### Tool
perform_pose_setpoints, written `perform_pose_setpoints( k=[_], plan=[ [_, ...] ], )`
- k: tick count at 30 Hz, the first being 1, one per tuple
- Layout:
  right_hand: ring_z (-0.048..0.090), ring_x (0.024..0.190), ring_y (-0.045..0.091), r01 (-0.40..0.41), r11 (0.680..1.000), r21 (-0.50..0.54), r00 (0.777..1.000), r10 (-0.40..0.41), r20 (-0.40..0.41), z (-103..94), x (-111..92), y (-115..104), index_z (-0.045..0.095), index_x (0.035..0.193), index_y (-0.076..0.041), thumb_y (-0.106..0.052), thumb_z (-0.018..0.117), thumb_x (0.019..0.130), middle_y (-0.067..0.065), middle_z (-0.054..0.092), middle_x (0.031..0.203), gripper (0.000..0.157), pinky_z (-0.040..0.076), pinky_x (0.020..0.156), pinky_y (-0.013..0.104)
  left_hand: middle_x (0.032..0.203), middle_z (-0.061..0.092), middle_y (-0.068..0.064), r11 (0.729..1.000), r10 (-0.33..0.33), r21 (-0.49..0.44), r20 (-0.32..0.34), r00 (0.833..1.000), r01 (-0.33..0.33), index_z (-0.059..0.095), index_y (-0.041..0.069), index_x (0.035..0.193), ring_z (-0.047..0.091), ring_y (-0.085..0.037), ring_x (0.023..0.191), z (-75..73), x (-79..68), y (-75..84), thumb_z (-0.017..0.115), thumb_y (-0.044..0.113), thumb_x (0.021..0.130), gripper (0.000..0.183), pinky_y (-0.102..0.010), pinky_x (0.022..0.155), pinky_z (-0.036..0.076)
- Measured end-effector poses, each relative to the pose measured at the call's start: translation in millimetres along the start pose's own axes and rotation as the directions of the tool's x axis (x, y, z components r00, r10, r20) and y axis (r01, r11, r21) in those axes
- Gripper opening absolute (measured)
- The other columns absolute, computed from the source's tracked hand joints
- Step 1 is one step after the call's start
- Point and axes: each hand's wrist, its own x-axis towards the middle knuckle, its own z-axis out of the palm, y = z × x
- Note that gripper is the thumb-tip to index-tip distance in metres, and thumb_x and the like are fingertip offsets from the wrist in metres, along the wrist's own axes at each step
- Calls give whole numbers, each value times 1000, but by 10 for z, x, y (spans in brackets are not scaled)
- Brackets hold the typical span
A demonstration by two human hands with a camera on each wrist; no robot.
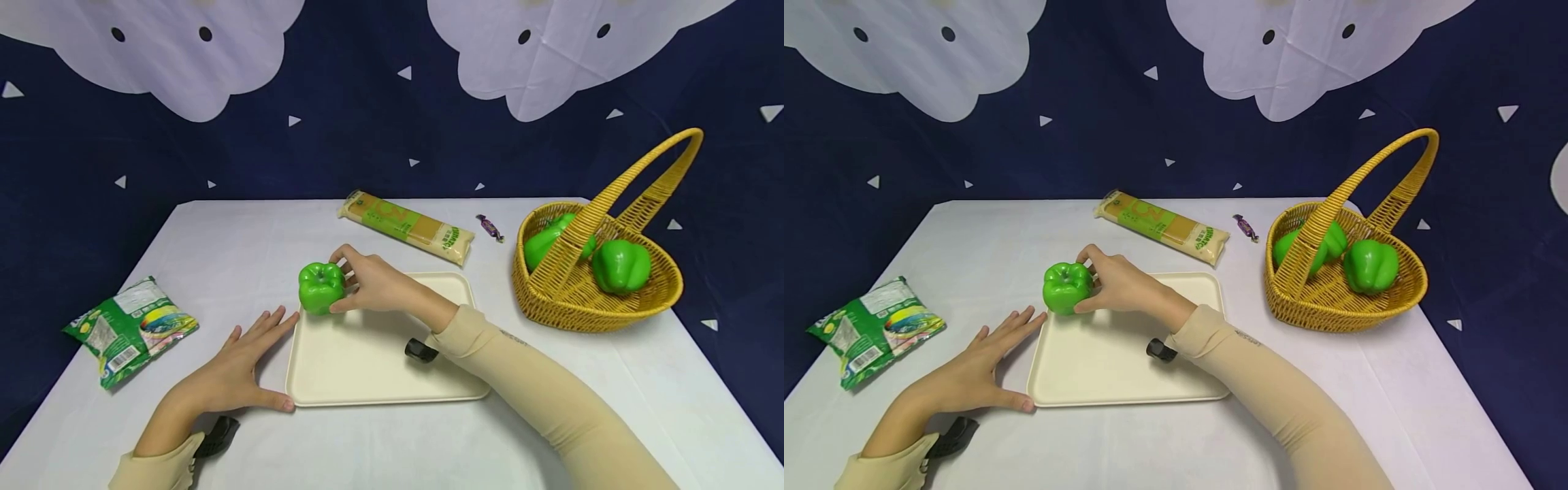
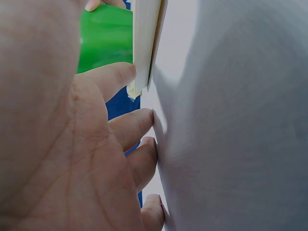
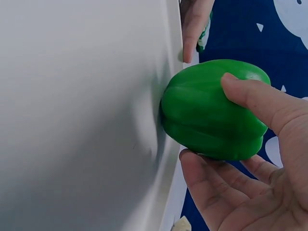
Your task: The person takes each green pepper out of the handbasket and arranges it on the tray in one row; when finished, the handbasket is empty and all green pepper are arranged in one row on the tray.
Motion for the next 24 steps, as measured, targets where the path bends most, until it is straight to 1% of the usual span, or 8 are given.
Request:
perform_pose_setpoints(
  k=[3, 6, 16, 24],
  plan=[
    [75, 119, 29, -10, 1000, 1, 1000, 10, 0, 1, 19, -8, 46, 147, -11, -22, 91, 89, 17, 70, 138, 75, 62, 103, 40, 179, 19, -23, 1000, -1, 2, 1, 1000, 1, 28, 27, 172, 14, -57, 163, -8, -1, 8, 97, 69, 59, 138, -89, 118, 5],
    [75, 119, 29, -14, 1000, 8, 1000, 14, 1, 8, 36, -9, 46, 147, -12, -22, 91, 89, 16, 70, 138, 74, 61, 105, 42, 179, 19, -23, 1000, 0, 4, 1, 1000, 0, 28, 27, 172, 14, -57, 163, -11, -4, 10, 97, 68, 59, 138, -89, 118, 5],
    [75, 116, 26, 37, 999, 0, 999, -37, 33, 55, 42, -6, 45, 148, -13, -24, 92, 88, 15, 71, 136, 77, 61, 105, 39, 179, 19, -22, 1000, 4, -12, 2, 1000, -4, 31, 24, 171, 12, -55, 164, -11, -17, 12, 98, 66, 59, 137, -88, 119, 4],
    [76, 113, 24, 48, 999, -18, 998, -47, 50, 58, 32, -16, 44, 149, -13, -24, 92, 88, 14, 71, 133, 78, 61, 103, 37, 179, 19, -23, 1000, 9, -8, 3, 1000, -9, 33, 21, 170, 13, -56, 164, 1, -11, -6, 98, 66, 60, 136, -88, 119, 6]
  ],
)
